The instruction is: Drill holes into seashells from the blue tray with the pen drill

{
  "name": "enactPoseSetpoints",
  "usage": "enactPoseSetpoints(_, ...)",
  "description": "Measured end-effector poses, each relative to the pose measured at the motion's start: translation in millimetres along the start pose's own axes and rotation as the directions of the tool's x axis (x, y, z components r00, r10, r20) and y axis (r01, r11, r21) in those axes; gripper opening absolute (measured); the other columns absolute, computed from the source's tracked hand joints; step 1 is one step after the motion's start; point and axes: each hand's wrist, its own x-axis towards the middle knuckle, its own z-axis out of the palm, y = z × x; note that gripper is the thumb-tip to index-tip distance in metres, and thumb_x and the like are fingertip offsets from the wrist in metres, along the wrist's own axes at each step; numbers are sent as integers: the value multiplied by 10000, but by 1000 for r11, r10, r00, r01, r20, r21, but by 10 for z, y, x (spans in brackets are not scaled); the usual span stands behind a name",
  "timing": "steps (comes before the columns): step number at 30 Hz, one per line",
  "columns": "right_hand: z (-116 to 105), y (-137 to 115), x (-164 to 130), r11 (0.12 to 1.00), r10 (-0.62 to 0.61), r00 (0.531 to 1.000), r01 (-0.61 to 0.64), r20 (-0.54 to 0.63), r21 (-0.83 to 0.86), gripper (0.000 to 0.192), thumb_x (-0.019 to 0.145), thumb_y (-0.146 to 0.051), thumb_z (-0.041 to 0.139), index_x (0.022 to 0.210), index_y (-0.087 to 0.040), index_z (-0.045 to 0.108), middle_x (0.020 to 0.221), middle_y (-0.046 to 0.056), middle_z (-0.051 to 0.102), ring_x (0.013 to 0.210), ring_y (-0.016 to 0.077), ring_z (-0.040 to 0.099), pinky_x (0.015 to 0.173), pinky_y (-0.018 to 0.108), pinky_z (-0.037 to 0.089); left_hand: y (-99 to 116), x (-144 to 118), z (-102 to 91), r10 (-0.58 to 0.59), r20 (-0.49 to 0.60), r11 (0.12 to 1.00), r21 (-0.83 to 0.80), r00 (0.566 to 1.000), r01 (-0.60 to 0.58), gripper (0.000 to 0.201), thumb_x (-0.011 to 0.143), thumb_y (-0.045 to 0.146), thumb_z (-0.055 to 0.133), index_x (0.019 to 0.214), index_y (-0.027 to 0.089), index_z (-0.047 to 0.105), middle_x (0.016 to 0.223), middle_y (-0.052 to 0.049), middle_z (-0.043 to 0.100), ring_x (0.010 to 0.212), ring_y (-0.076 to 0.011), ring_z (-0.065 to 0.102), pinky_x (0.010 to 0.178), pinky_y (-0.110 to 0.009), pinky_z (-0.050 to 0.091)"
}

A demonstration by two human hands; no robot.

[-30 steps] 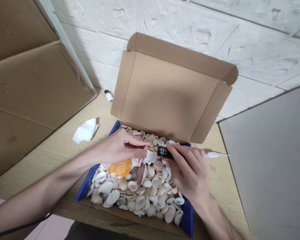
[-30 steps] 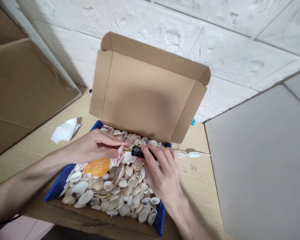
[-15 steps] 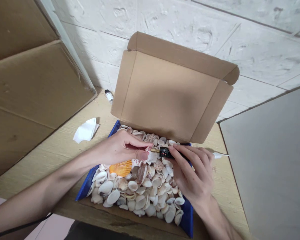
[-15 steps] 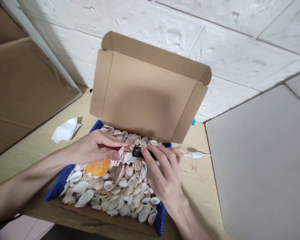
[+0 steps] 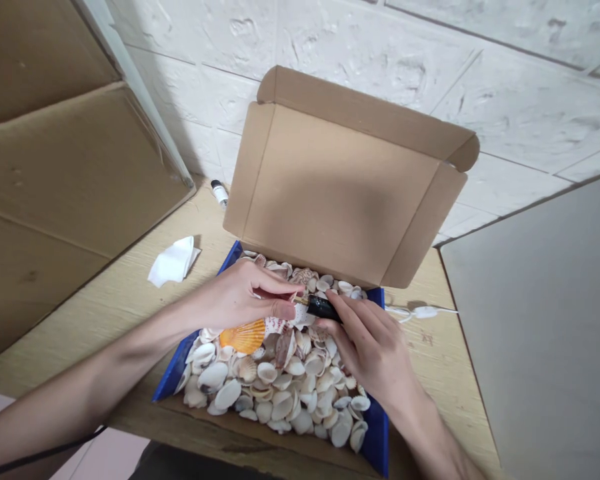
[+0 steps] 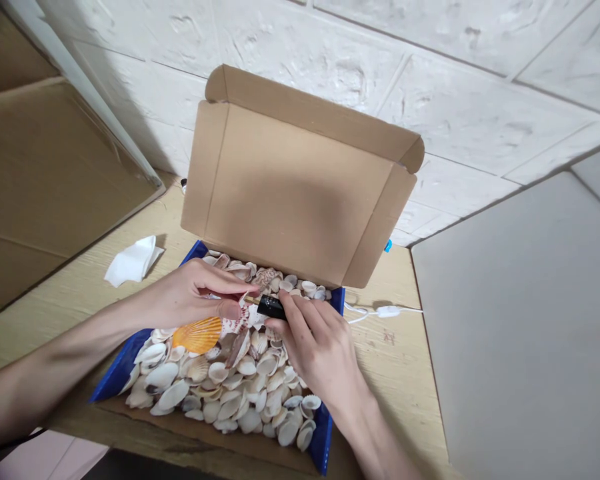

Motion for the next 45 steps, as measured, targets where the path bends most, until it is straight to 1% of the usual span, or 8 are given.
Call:
enactPoseSetpoints(10, 5, 10, -36, 998, 45, 999, -45, -4, 33, 355, 869, -194, 625, 1205, -85, 580, 938, 115, 717, 782, 197, 647, 714, 310, 524, 49, -11, -10, -26, 13, 998, -55, 1000, 27, 354, 838, 336, 675, 1181, 253, 702, 820, -65, 770, 748, -205, 671, 731, -293, 517)
enactPoseSetpoints(14, 2, 10, -26, 998, 52, 998, -51, -21, 29, 339, 877, -187, 616, 1194, -73, 587, 947, 123, 718, 777, 201, 660, 684, 319, 534, 61, -7, 6, -61, -2, 994, -88, 998, 61, 394, 831, 321, 670, 1210, 214, 686, 902, -77, 759, 745, -190, 656, 746, -283, 522)
enactPoseSetpoints(19, 9, 8, -19, 996, 94, 995, -94, -33, 3, 323, 905, -216, 584, 1214, -122, 573, 960, 105, 721, 782, 199, 675, 680, 325, 552, 58, -7, 15, -101, 22, 983, -154, 995, 103, 478, 830, 305, 674, 1302, 255, 616, 981, -56, 738, 787, -176, 652, 753, -265, 529)
enactPoseSetpoints(26, 6, 6, -25, 995, 99, 995, -99, -31, 0, 354, 909, -223, 580, 1256, -156, 555, 955, 92, 721, 773, 195, 676, 677, 322, 555, 47, -10, 17, -134, 34, 962, -235, 990, 138, 493, 818, 340, 706, 1294, 245, 621, 1108, -73, 720, 937, -216, 666, 879, -311, 522)
enactPoseSetpoints(29, 7, 8, -34, 995, 97, 995, -96, -32, 15, 347, 895, -204, 592, 1233, -125, 568, 966, 103, 719, 781, 195, 673, 683, 318, 551, 31, -14, 18, -123, 28, 968, -218, 992, 126, 467, 821, 362, 706, 1269, 249, 641, 1091, -72, 723, 945, -230, 667, 882, -329, 529)
enactPoseSetpoints(33, 12, 14, -41, 996, 91, 995, -90, -31, 13, 328, 893, -202, 596, 1209, -115, 576, 977, 107, 718, 798, 199, 671, 700, 317, 547, 17, -13, 25, -113, 17, 967, -227, 993, 114, 455, 817, 355, 708, 1258, 260, 646, 1186, -74, 693, 1004, -247, 654, 881, -330, 534)
enactPoseSetpoints(40, 17, 19, -33, 996, 84, 996, -83, -13, 33, 374, 883, -200, 606, 1244, -112, 565, 984, 115, 720, 789, 203, 675, 681, 324, 555, 80, 1, 37, -131, 3, 949, -289, 991, 127, 396, 807, 238, 693, 1199, 190, 666, 1131, -72, 714, 952, -213, 663, 855, -324, 533)
enactPoseSetpoints(45, 23, 20, -37, 995, 102, 992, -102, -73, 4, 320, 879, -196, 609, 1190, -123, 597, 961, 106, 726, 776, 200, 683, 677, 323, 558, 109, 16, 21, -164, -31, 939, -311, 986, 146, 400, 818, 253, 693, 1193, 119, 652, 1065, -82, 731, 928, -197, 671, 859, -330, 520)
